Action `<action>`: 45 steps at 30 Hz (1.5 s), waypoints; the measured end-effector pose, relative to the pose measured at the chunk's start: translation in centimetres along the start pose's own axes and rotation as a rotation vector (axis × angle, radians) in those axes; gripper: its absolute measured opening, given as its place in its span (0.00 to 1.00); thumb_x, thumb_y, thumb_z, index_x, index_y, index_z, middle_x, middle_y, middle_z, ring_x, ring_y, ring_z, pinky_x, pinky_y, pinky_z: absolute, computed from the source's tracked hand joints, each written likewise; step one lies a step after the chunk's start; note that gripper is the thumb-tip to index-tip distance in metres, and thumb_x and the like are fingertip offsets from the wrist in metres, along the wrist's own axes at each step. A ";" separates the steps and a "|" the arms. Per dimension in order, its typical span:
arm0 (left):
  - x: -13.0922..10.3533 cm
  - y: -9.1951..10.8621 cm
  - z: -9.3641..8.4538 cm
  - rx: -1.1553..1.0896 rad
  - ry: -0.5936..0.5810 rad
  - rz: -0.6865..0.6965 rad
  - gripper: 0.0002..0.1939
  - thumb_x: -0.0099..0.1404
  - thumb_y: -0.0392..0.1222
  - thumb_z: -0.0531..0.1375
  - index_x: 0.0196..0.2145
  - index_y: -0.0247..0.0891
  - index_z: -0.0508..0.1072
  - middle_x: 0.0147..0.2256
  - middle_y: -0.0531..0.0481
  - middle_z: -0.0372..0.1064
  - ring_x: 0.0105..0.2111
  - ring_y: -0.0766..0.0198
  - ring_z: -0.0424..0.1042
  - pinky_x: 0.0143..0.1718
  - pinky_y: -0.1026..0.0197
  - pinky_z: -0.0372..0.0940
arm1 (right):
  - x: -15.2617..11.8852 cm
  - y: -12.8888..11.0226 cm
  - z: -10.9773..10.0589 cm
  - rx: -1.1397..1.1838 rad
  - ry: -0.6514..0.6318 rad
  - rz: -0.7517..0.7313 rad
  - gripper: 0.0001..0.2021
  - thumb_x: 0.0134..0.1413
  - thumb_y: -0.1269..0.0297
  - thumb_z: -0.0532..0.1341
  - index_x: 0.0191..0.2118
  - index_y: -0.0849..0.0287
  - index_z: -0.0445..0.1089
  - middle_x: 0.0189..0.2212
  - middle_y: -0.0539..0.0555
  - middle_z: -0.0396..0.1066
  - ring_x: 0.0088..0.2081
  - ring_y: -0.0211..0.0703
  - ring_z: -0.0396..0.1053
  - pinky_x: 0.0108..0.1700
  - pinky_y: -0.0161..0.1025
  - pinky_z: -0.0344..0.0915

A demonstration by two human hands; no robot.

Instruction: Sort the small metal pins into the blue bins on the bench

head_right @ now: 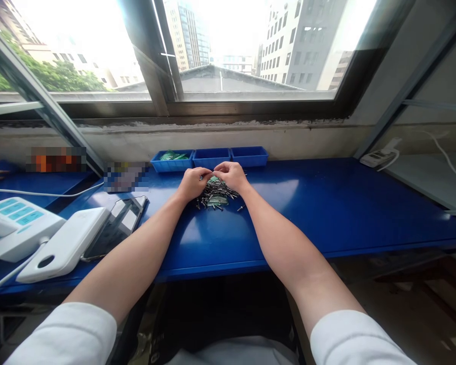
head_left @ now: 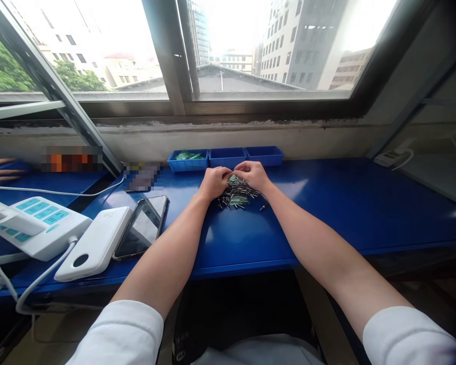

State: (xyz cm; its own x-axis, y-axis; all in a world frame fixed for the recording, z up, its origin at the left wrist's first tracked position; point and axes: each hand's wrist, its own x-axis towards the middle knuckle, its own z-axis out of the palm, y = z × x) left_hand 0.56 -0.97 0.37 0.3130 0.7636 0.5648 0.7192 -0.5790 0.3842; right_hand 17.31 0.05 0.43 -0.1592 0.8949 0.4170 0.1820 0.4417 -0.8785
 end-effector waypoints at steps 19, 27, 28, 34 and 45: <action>0.0 -1.5 0.2 0.244 0.018 -0.357 0.20 0.62 0.47 0.52 0.49 0.37 0.69 0.50 0.43 0.66 0.51 0.54 0.64 0.52 0.55 0.58 | 1.0 2.0 -3.7 -0.839 0.142 0.026 0.33 0.43 0.66 0.61 0.59 0.61 0.59 0.53 0.57 0.65 0.53 0.57 0.57 0.53 0.52 0.57; 0.0 -1.7 0.5 0.252 -0.063 -0.373 0.22 0.64 0.50 0.49 0.50 0.38 0.70 0.52 0.43 0.64 0.54 0.53 0.62 0.54 0.54 0.57 | 1.6 2.8 -3.4 -0.903 0.116 0.209 0.39 0.46 0.54 0.60 0.64 0.55 0.48 0.65 0.56 0.43 0.55 0.67 0.49 0.53 0.63 0.51; 0.0 -1.7 0.4 0.246 -0.072 -0.376 0.23 0.64 0.51 0.49 0.50 0.39 0.70 0.53 0.43 0.64 0.54 0.52 0.62 0.54 0.54 0.57 | 1.7 2.9 -3.4 -0.904 0.106 0.222 0.38 0.47 0.52 0.60 0.63 0.55 0.49 0.65 0.56 0.42 0.56 0.68 0.48 0.53 0.63 0.51; 0.1 -1.4 0.4 0.245 -0.135 -0.374 0.25 0.65 0.55 0.47 0.50 0.40 0.70 0.54 0.43 0.63 0.55 0.52 0.60 0.55 0.54 0.55 | 1.4 3.3 -3.1 -0.884 0.058 0.131 0.34 0.50 0.50 0.57 0.62 0.56 0.52 0.65 0.60 0.39 0.59 0.66 0.46 0.53 0.61 0.52; -0.2 -1.6 1.0 0.244 -0.265 -0.336 0.29 0.65 0.59 0.43 0.53 0.41 0.68 0.57 0.43 0.61 0.59 0.52 0.56 0.58 0.51 0.49 | -0.4 0.6 0.1 -0.886 -0.208 -0.133 0.14 0.53 0.57 0.59 0.41 0.60 0.74 0.41 0.59 0.68 0.46 0.51 0.63 0.50 0.46 0.59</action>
State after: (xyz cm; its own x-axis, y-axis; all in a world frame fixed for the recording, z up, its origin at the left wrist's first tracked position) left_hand -0.08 0.08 -1.13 0.1628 0.9615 0.2215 0.9218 -0.2283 0.3133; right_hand 17.38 -0.03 -0.24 -0.3874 0.8417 0.3761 0.8131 0.5043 -0.2908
